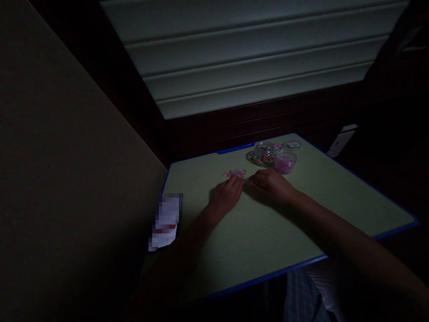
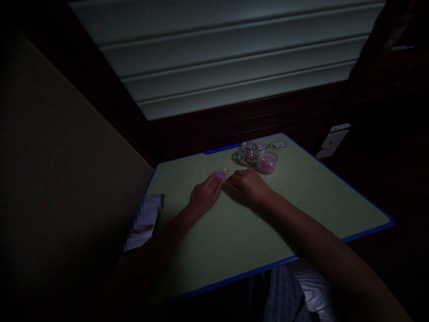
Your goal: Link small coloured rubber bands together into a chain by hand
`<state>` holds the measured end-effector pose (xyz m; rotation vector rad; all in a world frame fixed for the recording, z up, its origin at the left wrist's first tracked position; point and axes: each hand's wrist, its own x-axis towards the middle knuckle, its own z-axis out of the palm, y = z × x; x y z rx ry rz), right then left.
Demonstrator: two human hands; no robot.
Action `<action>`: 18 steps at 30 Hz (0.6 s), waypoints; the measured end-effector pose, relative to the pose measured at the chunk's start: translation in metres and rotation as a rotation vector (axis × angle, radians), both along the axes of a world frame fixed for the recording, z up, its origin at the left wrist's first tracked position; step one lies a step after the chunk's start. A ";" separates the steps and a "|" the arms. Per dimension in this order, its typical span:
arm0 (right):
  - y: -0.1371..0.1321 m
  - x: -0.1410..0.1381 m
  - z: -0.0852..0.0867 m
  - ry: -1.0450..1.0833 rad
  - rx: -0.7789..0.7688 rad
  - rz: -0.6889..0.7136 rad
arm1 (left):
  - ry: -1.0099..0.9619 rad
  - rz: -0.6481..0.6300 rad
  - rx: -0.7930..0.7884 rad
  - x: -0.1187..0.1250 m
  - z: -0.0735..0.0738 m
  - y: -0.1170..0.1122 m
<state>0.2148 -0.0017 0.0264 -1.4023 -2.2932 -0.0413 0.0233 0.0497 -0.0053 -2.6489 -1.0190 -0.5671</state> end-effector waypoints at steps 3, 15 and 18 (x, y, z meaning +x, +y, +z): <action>-0.001 -0.003 -0.001 0.057 -0.020 0.025 | 0.033 -0.050 0.055 -0.001 -0.004 0.001; -0.003 -0.005 0.001 0.200 -0.099 0.043 | 0.019 -0.155 0.158 -0.002 -0.008 0.004; -0.002 -0.004 0.001 0.146 -0.082 0.033 | 0.052 -0.134 0.091 -0.002 -0.006 0.003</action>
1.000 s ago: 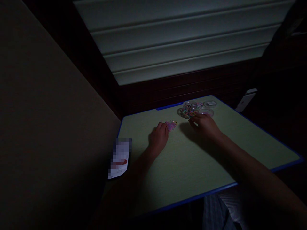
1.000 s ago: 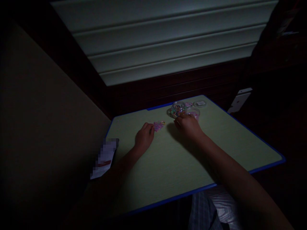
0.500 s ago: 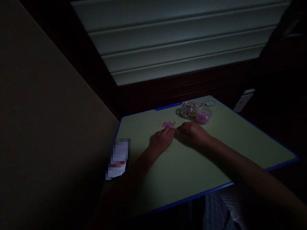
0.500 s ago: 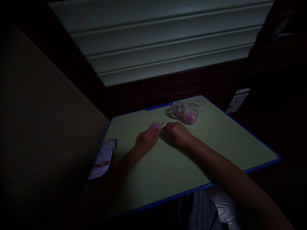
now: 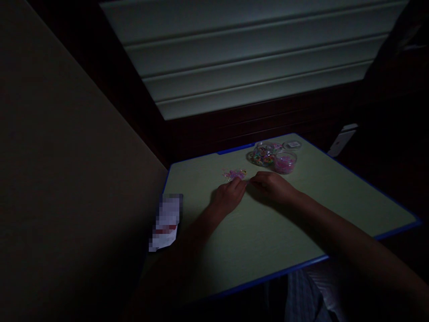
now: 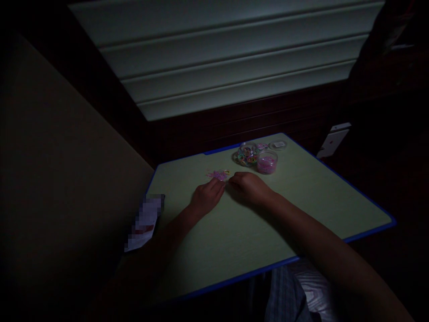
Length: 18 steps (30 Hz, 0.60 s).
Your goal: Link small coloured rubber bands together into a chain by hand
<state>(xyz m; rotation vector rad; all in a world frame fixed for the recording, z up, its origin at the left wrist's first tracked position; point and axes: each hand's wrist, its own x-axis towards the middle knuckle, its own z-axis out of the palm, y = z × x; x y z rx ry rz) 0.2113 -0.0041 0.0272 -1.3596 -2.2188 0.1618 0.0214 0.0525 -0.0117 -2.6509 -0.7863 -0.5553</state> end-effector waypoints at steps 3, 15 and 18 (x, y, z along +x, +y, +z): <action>0.001 0.004 0.002 -0.086 0.017 -0.046 | 0.038 0.040 -0.080 0.000 0.004 -0.002; -0.001 0.053 0.020 -0.268 0.179 -0.783 | 0.063 0.118 -0.131 0.001 0.007 -0.001; -0.003 0.059 0.022 -0.313 0.180 -0.858 | 0.013 0.147 -0.149 0.001 0.008 -0.001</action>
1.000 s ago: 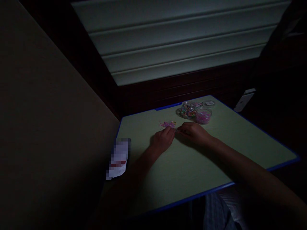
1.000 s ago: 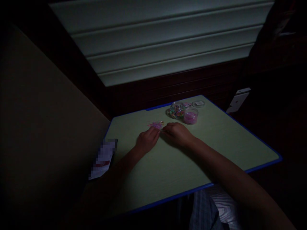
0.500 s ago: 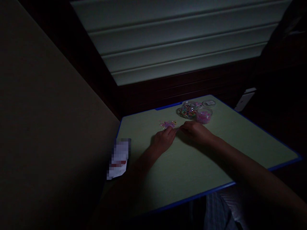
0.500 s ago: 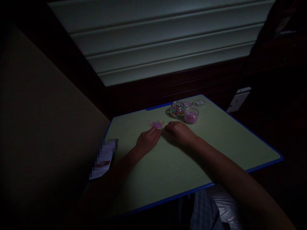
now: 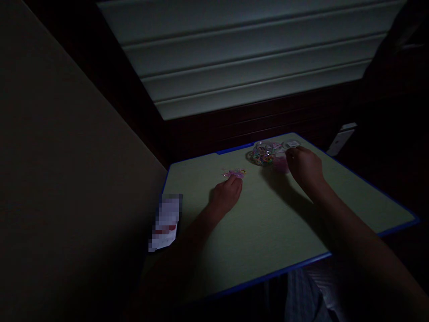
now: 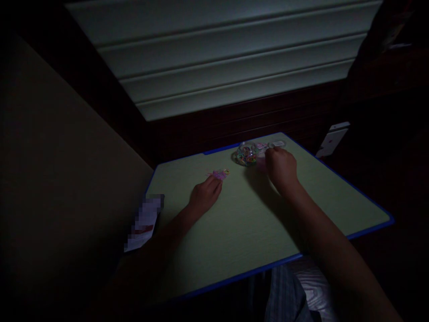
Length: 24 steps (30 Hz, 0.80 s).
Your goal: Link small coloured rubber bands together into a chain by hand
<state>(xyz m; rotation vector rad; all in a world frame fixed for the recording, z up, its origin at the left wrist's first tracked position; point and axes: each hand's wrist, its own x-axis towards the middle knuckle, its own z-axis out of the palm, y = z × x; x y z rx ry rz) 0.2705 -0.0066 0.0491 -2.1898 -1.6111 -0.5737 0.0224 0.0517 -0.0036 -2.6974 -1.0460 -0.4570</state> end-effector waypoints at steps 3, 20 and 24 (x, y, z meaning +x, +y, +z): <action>-0.001 0.002 0.001 -0.009 -0.032 -0.037 | -0.042 0.010 -0.019 0.000 0.000 0.000; 0.001 -0.014 0.000 0.123 -0.032 0.234 | -0.230 0.246 -0.168 -0.001 0.006 0.002; 0.005 -0.028 -0.007 0.130 -0.130 0.429 | -0.250 0.271 -0.164 -0.004 0.005 0.004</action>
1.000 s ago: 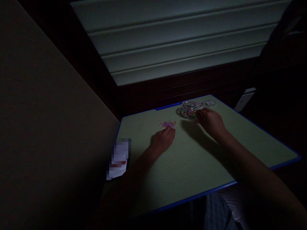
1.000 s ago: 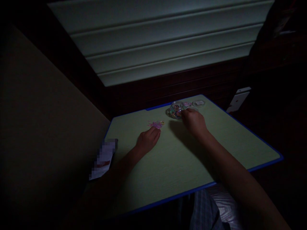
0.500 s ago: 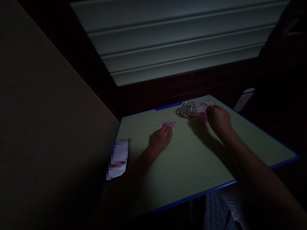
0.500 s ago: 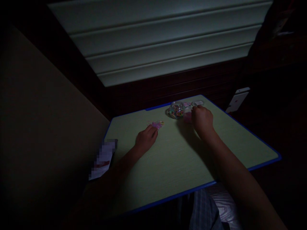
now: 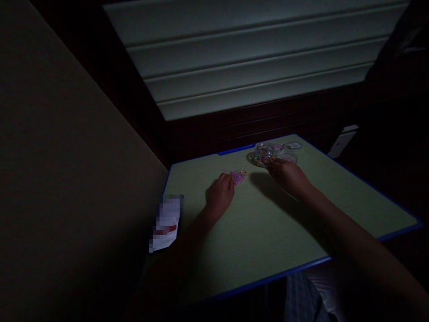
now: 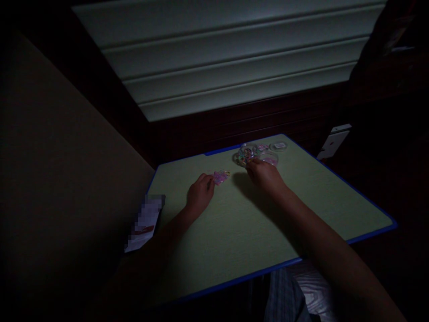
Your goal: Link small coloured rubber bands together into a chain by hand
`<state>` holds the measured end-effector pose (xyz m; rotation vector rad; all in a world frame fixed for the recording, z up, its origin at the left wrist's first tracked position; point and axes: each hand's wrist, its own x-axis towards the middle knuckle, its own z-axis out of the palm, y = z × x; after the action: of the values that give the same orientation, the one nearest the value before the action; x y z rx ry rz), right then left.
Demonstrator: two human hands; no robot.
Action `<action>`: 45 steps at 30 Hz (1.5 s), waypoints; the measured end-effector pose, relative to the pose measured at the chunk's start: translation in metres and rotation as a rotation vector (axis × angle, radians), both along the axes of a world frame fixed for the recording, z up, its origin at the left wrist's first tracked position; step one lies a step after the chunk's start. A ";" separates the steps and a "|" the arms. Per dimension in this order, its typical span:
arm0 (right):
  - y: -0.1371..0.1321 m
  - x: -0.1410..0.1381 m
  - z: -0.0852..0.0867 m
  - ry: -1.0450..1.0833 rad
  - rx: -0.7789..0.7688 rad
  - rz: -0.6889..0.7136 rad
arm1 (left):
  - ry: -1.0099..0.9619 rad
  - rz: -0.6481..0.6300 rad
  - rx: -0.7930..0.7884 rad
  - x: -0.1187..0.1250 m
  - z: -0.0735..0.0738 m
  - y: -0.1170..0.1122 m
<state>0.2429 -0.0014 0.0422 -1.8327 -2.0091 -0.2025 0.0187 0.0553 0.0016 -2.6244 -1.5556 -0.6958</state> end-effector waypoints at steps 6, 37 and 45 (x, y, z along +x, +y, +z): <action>0.003 -0.004 -0.008 -0.056 -0.021 0.063 | 0.058 0.021 -0.005 0.002 -0.001 -0.002; 0.001 -0.016 -0.013 -0.031 -0.066 0.155 | 0.100 -0.078 0.030 0.002 0.001 -0.007; -0.001 -0.019 -0.012 -0.035 -0.085 0.171 | 0.111 -0.096 0.063 0.003 -0.001 -0.006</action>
<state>0.2239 -0.0025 0.0298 -1.7051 -2.2169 -0.1020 0.0216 0.0494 0.0008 -2.6562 -1.3646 -0.5828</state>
